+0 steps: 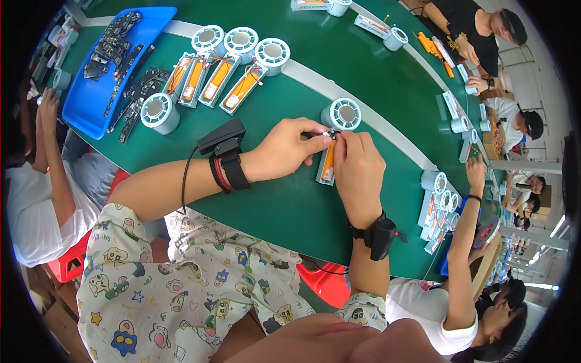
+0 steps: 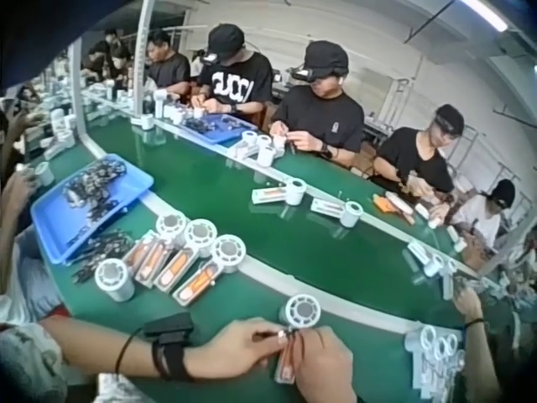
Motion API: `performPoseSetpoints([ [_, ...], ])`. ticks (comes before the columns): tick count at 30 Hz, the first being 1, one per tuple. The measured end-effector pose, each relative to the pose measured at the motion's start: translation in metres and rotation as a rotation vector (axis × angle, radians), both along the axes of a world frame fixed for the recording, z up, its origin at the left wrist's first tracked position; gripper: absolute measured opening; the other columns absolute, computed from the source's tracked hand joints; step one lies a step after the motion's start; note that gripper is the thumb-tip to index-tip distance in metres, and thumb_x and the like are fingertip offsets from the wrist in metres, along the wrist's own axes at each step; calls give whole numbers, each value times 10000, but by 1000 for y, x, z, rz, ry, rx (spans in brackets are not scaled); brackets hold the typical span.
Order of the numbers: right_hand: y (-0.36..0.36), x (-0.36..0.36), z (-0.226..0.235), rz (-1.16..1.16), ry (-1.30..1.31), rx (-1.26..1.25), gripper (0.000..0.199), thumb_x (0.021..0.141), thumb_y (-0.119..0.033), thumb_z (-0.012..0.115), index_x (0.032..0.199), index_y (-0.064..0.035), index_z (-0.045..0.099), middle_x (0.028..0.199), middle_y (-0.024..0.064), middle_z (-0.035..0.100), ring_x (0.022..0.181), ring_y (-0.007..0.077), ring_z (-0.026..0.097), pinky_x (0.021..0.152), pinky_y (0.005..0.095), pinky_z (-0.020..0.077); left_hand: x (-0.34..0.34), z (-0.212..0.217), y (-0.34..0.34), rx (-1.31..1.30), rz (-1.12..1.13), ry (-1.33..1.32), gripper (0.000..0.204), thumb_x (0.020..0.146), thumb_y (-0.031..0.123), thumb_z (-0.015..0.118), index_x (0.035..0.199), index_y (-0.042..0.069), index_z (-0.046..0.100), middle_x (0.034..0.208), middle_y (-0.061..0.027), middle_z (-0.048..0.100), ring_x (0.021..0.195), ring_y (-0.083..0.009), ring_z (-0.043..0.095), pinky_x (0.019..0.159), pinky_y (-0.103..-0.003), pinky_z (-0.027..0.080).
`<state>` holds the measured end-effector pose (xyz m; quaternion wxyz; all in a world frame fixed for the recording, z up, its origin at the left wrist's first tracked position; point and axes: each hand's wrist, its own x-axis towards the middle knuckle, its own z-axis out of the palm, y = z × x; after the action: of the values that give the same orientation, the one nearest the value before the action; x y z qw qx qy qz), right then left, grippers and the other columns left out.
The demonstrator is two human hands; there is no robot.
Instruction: The person assembles a handheld fan by connecting wires to a circuit board and inserting it into the plastic housing. They then peel the backing from an adhesive strip, press it onto the board, and set the unit aside.
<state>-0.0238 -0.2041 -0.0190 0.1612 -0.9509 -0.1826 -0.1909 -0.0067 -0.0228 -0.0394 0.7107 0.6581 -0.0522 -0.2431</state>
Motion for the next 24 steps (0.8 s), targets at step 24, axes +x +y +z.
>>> performPoseSetpoints([
  [24, -31, 11, 23, 13, 676, 529, 156, 968, -122, 674, 1055, 3, 644, 857, 88, 678, 720, 187, 677, 609, 314, 561, 9, 3, -4, -205, 24, 122, 324, 950, 53, 681, 1230, -70, 577, 910, -65, 652, 724, -111, 663, 540, -254, 554],
])
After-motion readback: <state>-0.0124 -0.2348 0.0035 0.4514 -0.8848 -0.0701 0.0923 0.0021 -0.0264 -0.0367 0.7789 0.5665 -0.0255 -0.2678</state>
